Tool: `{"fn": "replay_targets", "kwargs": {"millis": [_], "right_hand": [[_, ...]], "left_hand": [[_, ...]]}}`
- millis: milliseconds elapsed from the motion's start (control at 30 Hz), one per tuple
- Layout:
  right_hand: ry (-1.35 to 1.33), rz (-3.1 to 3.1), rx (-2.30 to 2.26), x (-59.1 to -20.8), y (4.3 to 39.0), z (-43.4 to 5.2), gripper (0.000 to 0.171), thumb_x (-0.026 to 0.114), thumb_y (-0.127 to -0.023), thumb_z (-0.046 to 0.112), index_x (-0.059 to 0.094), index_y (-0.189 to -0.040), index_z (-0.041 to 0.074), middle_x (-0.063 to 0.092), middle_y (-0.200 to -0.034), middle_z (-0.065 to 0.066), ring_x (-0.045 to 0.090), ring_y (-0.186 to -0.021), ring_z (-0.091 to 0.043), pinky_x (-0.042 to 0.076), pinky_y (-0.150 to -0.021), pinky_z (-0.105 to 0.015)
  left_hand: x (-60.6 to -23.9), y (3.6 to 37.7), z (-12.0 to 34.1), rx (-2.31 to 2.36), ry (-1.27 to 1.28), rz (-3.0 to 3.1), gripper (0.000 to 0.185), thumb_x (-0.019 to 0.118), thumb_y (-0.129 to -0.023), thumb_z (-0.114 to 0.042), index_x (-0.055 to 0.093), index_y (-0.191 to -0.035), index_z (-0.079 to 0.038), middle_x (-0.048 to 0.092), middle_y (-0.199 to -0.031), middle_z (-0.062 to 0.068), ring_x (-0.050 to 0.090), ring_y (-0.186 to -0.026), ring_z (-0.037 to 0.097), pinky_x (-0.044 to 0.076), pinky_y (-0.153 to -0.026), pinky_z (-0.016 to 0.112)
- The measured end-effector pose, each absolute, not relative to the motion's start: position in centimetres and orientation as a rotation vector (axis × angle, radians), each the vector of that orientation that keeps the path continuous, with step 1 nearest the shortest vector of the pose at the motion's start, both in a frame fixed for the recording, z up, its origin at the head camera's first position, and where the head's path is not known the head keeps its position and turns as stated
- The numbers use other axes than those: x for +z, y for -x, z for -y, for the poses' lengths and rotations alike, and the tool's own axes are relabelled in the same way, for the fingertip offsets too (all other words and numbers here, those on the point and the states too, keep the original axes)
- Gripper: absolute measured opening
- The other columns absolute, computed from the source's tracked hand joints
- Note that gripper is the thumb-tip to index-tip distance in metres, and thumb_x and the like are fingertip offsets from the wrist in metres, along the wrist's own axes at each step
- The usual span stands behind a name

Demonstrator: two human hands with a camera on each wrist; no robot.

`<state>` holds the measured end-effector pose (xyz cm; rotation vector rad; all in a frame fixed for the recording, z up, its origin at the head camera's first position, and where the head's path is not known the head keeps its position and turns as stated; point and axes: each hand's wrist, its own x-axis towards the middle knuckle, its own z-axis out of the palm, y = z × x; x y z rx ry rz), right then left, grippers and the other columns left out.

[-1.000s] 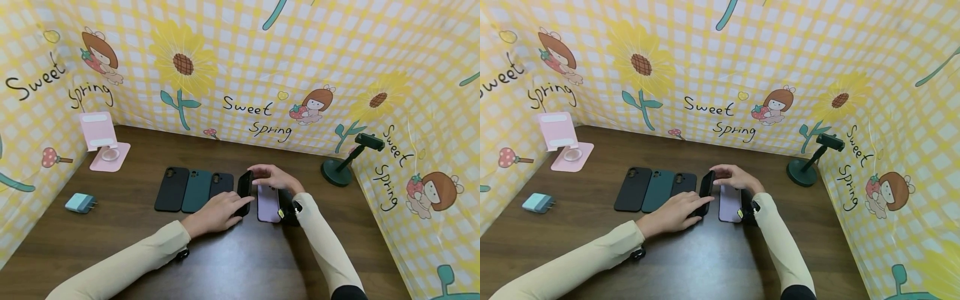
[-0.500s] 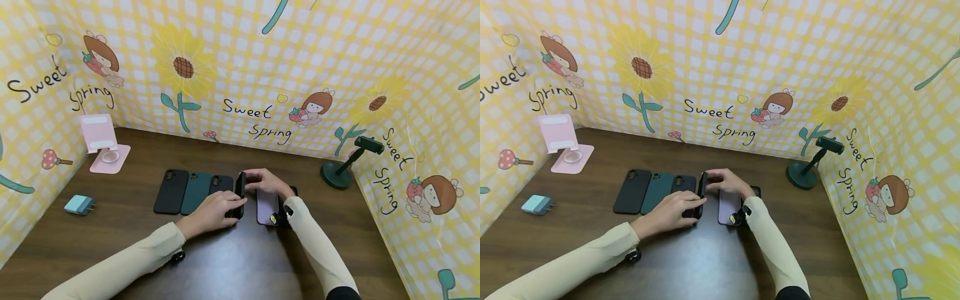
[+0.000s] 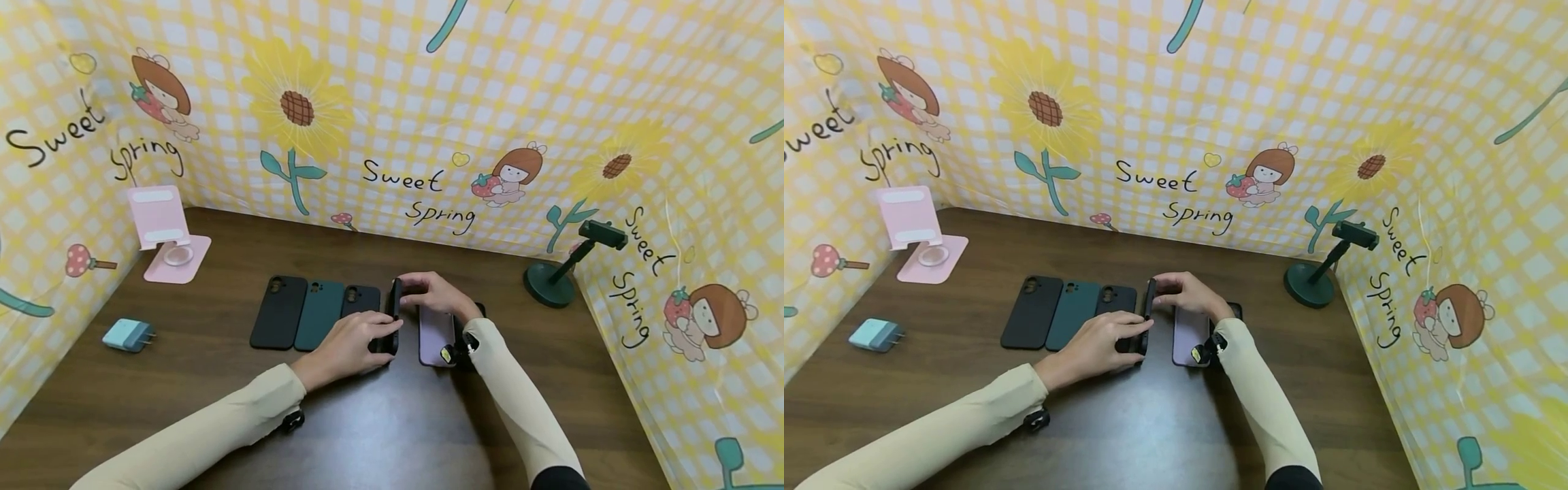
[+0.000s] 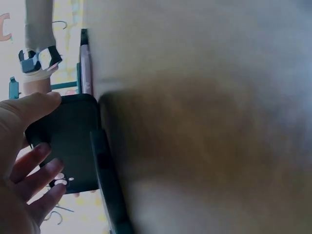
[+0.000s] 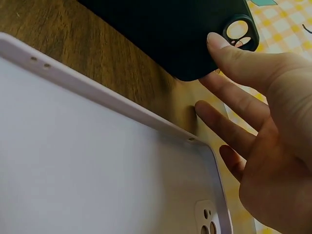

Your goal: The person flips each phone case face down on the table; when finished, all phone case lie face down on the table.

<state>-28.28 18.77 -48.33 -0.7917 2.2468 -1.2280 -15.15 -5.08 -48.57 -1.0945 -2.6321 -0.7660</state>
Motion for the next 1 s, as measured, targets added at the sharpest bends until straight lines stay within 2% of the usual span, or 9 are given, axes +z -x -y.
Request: {"fn": "replay_targets", "kwargs": {"millis": [133,333,533,733,1000], "right_hand": [[0.803,-2.254,-1.218,-48.4,28.4,-18.8,0.045,0.071,-0.097,0.010,0.062,-0.140,0.005,0.069,-0.133,-0.013,0.066,-0.124,-0.026,0.052,-0.106,-0.043],[0.810,-2.255,-1.219,-48.5,28.4,-19.1,0.042,0.071,-0.096,0.010,0.064,-0.138,0.007,0.071,-0.128,-0.011,0.067,-0.119,-0.024,0.053,-0.104,-0.043],[0.763,-2.351,-1.164,-48.6,28.1,-19.4,0.039,0.072,-0.096,0.011,0.067,-0.135,0.012,0.072,-0.129,-0.009,0.068,-0.120,-0.022,0.053,-0.104,-0.041],[0.739,-2.583,-1.004,-48.9,28.0,-19.7,0.034,0.073,-0.096,0.015,0.071,-0.130,0.009,0.072,-0.127,-0.011,0.069,-0.115,-0.024,0.056,-0.096,-0.040],[0.756,-2.652,-0.885,-49.1,27.8,-20.0,0.030,0.072,-0.097,0.019,0.074,-0.127,0.014,0.072,-0.126,-0.007,0.068,-0.107,-0.020,0.051,-0.094,-0.039]], "left_hand": [[-48.5,15.0,4.9,-0.686,1.063,2.597,0.063,0.086,-0.084,-0.035,0.066,-0.140,-0.016,0.072,-0.128,0.003,0.069,-0.105,0.019,0.059,-0.081,0.034],[-48.2,14.7,4.9,-0.572,1.044,2.518,0.063,0.089,-0.080,-0.037,0.070,-0.135,-0.014,0.071,-0.115,-0.001,0.058,-0.089,0.013,0.048,-0.069,0.027],[-47.9,14.5,4.8,-0.510,0.996,2.542,0.063,0.090,-0.078,-0.039,0.071,-0.132,-0.012,0.072,-0.109,0.000,0.055,-0.085,0.014,0.045,-0.066,0.028],[-48.0,15.2,4.4,-0.506,0.924,2.662,0.064,0.089,-0.078,-0.044,0.072,-0.131,-0.011,0.076,-0.107,0.002,0.060,-0.085,0.017,0.049,-0.066,0.028],[-47.7,15.8,3.3,-0.346,0.899,2.893,0.070,0.082,-0.082,-0.055,0.070,-0.134,-0.010,0.078,-0.107,0.004,0.055,-0.080,0.018,0.044,-0.061,0.029]]}}
